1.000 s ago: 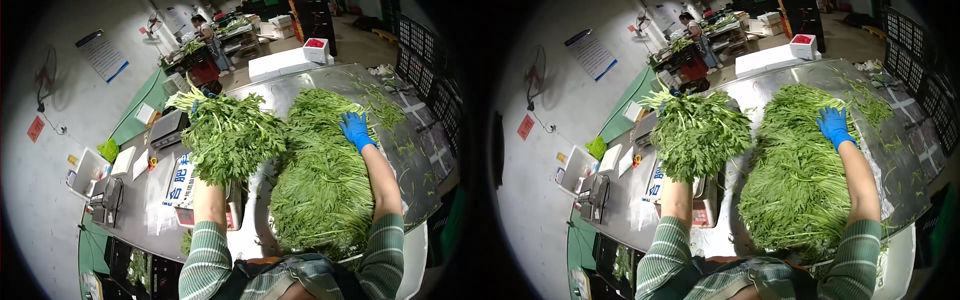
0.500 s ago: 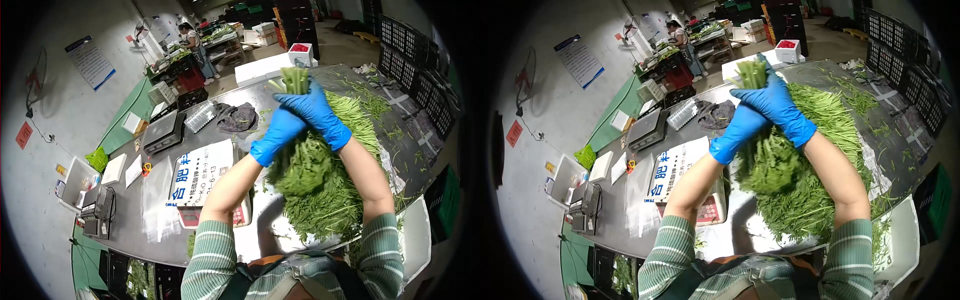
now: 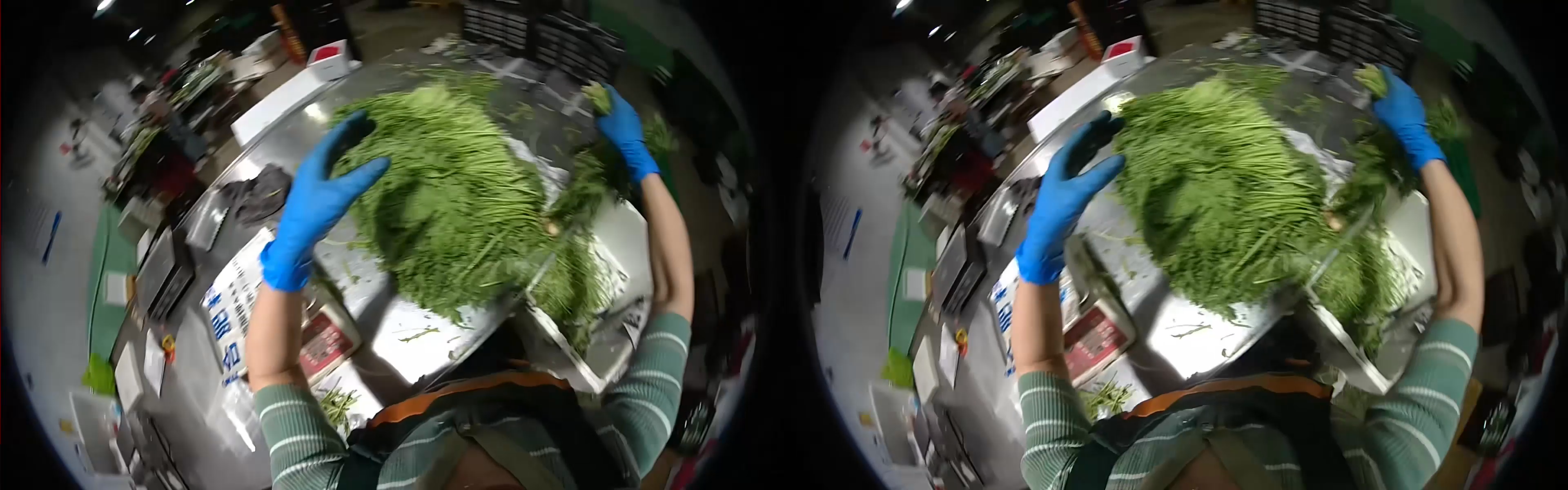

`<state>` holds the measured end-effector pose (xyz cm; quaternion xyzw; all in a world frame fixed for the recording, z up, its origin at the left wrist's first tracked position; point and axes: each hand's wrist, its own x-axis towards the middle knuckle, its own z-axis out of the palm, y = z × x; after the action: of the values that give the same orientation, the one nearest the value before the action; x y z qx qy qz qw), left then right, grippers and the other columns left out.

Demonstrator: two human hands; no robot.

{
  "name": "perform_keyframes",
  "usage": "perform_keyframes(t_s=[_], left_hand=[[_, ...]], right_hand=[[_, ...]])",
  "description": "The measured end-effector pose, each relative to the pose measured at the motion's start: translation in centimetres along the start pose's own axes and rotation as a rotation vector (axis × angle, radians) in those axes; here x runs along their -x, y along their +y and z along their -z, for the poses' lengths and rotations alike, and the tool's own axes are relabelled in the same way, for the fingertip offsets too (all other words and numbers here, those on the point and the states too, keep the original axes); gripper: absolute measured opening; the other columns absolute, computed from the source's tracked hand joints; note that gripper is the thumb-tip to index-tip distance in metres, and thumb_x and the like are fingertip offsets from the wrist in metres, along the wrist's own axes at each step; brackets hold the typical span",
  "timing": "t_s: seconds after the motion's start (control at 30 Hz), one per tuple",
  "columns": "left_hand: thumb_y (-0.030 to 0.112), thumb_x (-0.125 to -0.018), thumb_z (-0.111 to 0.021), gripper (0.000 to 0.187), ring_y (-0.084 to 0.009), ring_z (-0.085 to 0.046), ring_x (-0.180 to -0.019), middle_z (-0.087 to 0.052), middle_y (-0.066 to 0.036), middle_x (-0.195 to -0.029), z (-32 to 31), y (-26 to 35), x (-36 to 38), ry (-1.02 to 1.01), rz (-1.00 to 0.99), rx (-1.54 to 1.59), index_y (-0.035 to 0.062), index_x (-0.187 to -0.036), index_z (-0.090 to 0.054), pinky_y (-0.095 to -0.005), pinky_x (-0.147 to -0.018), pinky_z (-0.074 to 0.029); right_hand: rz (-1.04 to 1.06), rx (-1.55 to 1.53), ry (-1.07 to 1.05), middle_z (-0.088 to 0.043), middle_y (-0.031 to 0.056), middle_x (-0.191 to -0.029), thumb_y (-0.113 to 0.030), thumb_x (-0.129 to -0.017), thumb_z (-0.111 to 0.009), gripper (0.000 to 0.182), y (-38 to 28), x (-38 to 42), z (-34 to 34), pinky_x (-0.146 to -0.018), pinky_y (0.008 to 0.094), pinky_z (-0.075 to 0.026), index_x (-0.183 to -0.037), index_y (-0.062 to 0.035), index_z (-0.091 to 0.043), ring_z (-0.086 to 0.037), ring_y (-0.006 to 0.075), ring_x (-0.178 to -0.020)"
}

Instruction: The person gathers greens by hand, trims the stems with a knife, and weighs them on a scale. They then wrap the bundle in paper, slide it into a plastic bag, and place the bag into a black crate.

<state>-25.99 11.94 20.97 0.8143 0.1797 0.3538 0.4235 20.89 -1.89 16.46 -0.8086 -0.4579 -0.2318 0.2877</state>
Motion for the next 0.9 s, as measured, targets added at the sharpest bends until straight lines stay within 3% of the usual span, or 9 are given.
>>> perform_keyframes(t_s=[0.03,0.2,0.27,0.4,0.5,0.53,0.63,0.87,0.9], left_hand=[[0.020,-0.075,-0.068,0.060,-0.0198,-0.043,-0.115,-0.048,-0.013,-0.122,-0.9,0.7,0.0,-0.054,-0.017,-0.009,0.0008,-0.125,-0.040,-0.0314,-0.097,-0.032],[0.026,-0.071,-0.070,0.068,-0.0226,-0.041,-0.117,-0.046,-0.014,-0.124,-7.3,-0.2,-2.2,-0.245,-0.196,-0.034,0.0019,-0.126,-0.039,-0.0333,-0.099,-0.030],[0.035,-0.066,-0.073,0.084,-0.0260,-0.035,-0.122,-0.037,-0.018,-0.130,-10.7,1.0,-2.5,-0.319,-0.262,-0.052,0.0000,-0.130,-0.030,-0.0342,-0.101,-0.027],[0.052,-0.057,-0.073,0.109,-0.0320,-0.029,-0.124,-0.024,-0.026,-0.134,-18.1,0.0,-3.0,-0.346,-0.411,-0.155,-0.0042,-0.132,-0.017,-0.0359,-0.103,-0.023],[0.046,-0.058,-0.076,0.104,-0.0264,-0.038,-0.118,-0.035,-0.021,-0.129,-22.4,-2.3,-2.8,-0.484,-0.139,0.294,-0.0039,-0.131,-0.021,-0.0339,-0.099,-0.031],[0.030,-0.061,-0.078,0.088,-0.0200,-0.047,-0.106,-0.048,-0.013,-0.117,-23.0,-2.5,-1.8,-0.602,0.155,0.593,-0.0008,-0.127,-0.028,-0.0305,-0.091,-0.039],[0.009,-0.066,-0.074,0.067,-0.0136,-0.051,-0.095,-0.053,-0.005,-0.105,-23.4,-0.9,1.3,-0.586,0.319,0.875,0.0031,-0.121,-0.037,-0.0262,-0.082,-0.043],[0.008,-0.067,-0.068,0.047,-0.0138,-0.057,-0.082,-0.059,-0.007,-0.092,-25.1,-3.0,4.2,-0.534,0.554,0.698,-0.0018,-0.108,-0.049,-0.0261,-0.077,-0.045],[0.007,-0.067,-0.068,0.047,-0.0143,-0.057,-0.081,-0.059,-0.008,-0.090,-25.3,-3.6,4.3,-0.538,0.630,0.653,-0.0024,-0.108,-0.048,-0.0263,-0.076,-0.045]], right_hand=[[0.107,-0.047,0.110,-0.055,0.0180,-0.107,-0.005,-0.063,-0.060,0.060,-1.0,1.7,1.5,-0.079,0.0378,-0.045,-0.121,-0.0140,-0.045,-0.055,0.0334,-0.096],[-0.143,-0.208,0.137,-0.060,0.0160,-0.096,-0.019,-0.066,-0.066,0.048,-3.5,3.8,6.0,-0.076,0.0357,-0.047,-0.110,-0.0064,-0.051,-0.059,0.0294,-0.089],[-0.164,-0.565,0.148,-0.061,0.0142,-0.093,-0.021,-0.066,-0.067,0.047,-4.6,5.2,5.5,-0.074,0.0332,-0.048,-0.107,-0.0039,-0.053,-0.060,0.0234,-0.086],[-0.164,-0.637,0.163,-0.062,0.0111,-0.088,-0.023,-0.066,-0.067,0.043,-10.8,8.6,5.5,-0.072,0.0311,-0.048,-0.101,-0.0028,-0.054,-0.060,0.0187,-0.080],[-0.288,-0.785,0.107,-0.060,0.0111,-0.079,-0.022,-0.063,-0.068,0.041,-15.6,10.8,6.2,-0.065,0.0301,-0.047,-0.094,0.0023,-0.054,-0.058,0.0170,-0.070],[-0.356,-0.897,0.103,-0.060,0.0076,-0.078,-0.018,-0.064,-0.069,0.036,-15.9,11.6,6.1,-0.064,0.0280,-0.047,-0.092,0.0008,-0.056,-0.057,0.0143,-0.069],[-0.555,-1.273,0.103,-0.057,0.0027,-0.074,-0.010,-0.066,-0.069,0.026,-16.6,13.9,6.7,-0.057,0.0244,-0.046,-0.087,-0.0012,-0.057,-0.055,0.0109,-0.063],[-0.744,-1.600,0.042,-0.059,0.0033,-0.075,-0.008,-0.069,-0.067,0.024,-13.5,18.4,1.6,-0.057,0.0252,-0.047,-0.090,-0.0008,-0.058,-0.056,0.0118,-0.063],[-0.716,-1.694,-0.173,-0.061,0.0048,-0.085,-0.012,-0.072,-0.067,0.030,-12.0,18.9,0.2,-0.071,0.0263,-0.046,-0.097,-0.0002,-0.058,-0.058,0.0130,-0.076]])
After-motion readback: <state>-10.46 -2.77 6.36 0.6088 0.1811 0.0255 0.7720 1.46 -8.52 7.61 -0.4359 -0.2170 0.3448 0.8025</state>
